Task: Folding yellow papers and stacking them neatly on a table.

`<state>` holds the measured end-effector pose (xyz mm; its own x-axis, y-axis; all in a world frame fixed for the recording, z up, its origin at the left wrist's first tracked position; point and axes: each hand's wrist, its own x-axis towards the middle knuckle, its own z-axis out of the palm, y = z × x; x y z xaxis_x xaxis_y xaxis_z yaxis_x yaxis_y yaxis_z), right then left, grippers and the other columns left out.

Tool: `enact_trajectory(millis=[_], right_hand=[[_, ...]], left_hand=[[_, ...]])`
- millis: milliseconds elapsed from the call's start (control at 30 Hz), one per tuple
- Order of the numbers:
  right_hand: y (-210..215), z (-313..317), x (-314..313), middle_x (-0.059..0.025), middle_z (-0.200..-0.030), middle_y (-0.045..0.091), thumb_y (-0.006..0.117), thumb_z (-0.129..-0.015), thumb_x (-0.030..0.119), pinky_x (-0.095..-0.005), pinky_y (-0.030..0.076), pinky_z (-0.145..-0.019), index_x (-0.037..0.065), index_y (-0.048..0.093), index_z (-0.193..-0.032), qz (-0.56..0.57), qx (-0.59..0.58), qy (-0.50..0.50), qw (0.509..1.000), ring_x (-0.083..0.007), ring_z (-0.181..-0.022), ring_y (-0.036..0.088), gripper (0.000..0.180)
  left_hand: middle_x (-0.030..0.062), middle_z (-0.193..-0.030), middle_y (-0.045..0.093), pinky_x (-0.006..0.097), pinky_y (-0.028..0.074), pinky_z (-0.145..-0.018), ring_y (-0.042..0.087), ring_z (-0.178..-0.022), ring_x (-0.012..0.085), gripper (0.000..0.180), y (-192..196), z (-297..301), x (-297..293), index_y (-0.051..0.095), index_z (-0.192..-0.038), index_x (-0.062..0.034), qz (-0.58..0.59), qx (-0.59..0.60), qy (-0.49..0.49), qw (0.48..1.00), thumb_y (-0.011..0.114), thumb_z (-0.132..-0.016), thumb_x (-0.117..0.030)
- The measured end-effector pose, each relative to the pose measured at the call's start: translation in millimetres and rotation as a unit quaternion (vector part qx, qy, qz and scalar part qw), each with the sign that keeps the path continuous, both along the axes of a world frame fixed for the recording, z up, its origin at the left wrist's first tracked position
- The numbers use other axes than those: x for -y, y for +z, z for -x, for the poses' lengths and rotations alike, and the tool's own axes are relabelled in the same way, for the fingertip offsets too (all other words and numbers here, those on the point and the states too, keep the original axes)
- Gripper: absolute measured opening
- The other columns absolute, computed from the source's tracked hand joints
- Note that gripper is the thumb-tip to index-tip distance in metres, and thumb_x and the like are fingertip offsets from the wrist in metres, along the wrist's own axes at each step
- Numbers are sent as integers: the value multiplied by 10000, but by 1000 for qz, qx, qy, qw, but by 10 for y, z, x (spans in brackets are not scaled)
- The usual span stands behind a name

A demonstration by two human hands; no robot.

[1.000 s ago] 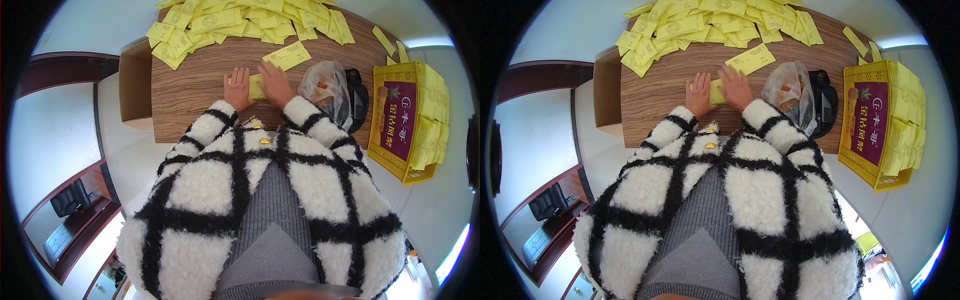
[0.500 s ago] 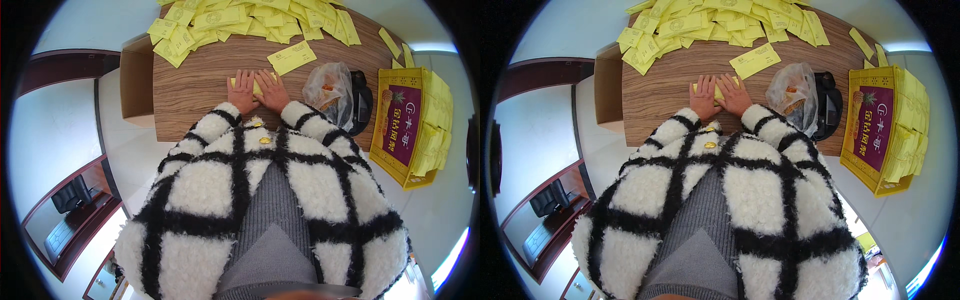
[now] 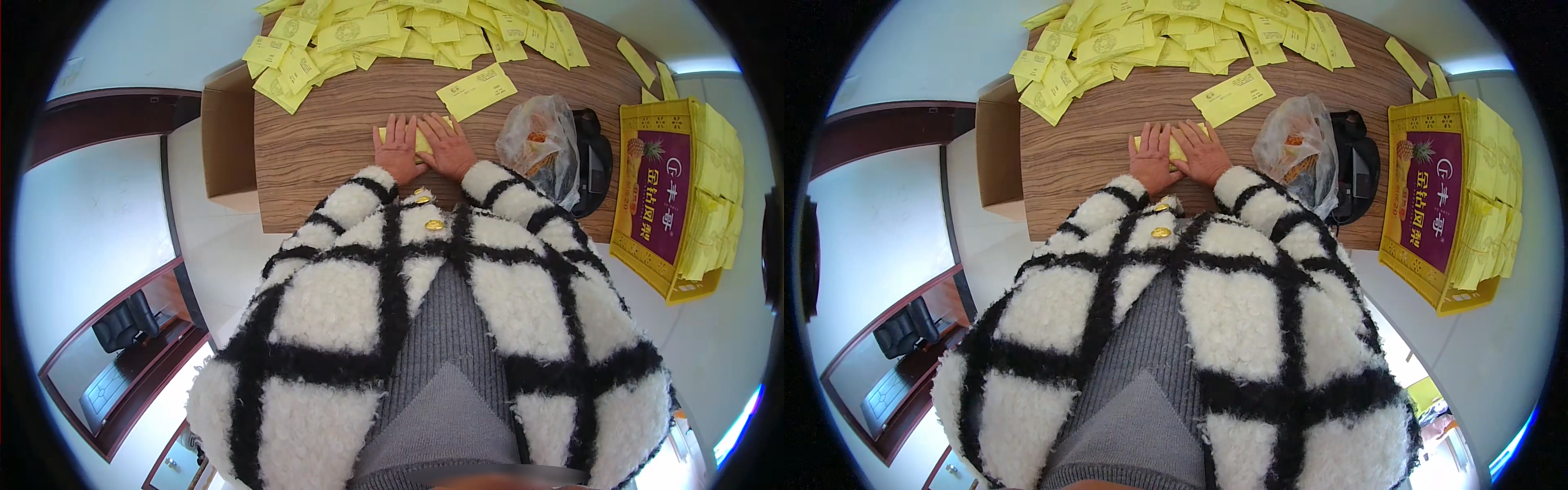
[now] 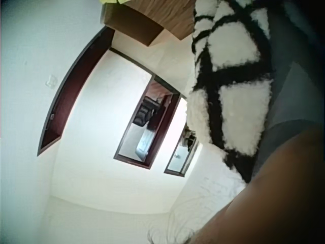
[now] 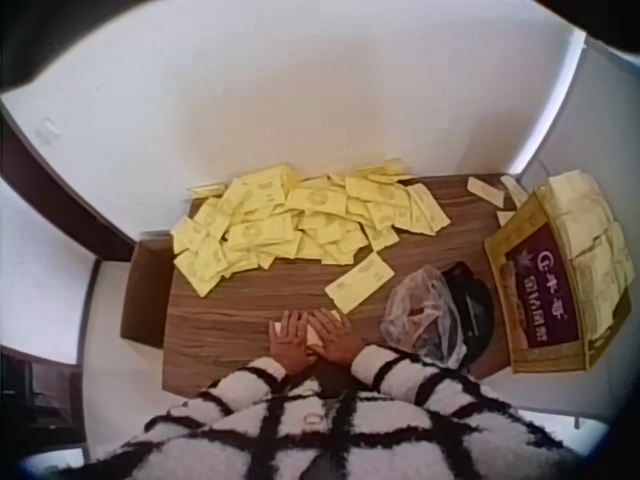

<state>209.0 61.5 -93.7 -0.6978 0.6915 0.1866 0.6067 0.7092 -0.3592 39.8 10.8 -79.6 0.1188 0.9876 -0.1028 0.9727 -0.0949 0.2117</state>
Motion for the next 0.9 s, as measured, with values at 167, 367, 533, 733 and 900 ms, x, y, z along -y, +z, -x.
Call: enact_trajectory(millis=[167,367,533,733,900], right_hand=[[60,-84,-66,-145,-1492,387,558,-881,533,-520,168,-1173,75,370,-1459,18,22,-2,1000,-296,-1414,312,761],[110,-157,14,-155,-1517,353,556,-872,568,-522,162,-1174,61,365,-1462,27,45,-51,997,-298,-1435,277,800],[132,-223,186,-163,-1522,346,547,-882,563,-525,176,-1170,47,381,-1446,39,46,-63,996,-296,-1435,277,782],[159,-470,211,-182,-1458,418,641,-860,418,-469,280,-1137,28,418,-1407,83,-21,-100,991,-331,-1361,377,708],[427,-200,395,-171,-1426,459,744,-774,349,-489,318,-1107,30,431,-1395,60,-23,-15,998,-329,-1343,409,765]], left_hand=[[155,-1534,284,667,110,-1121,179,-1460,348,1111,-30,37,-18,239,-1525,-99,9,7,5,1000,713,-676,-638],[161,-1547,263,673,98,-1118,163,-1463,350,1128,36,78,-6,212,-1532,-100,50,-23,-4,998,673,-699,-705],[164,-1551,255,678,98,-1115,150,-1466,352,1139,97,60,182,198,-1537,-105,66,-28,5,997,683,-694,-699],[146,-1544,259,667,154,-1110,174,-1457,336,1132,199,-85,319,209,-1526,-96,55,-40,7,998,722,-689,-658],[142,-1549,254,672,156,-1109,188,-1454,344,1124,153,-37,454,189,-1534,-112,41,-45,17,998,711,-700,-654]])
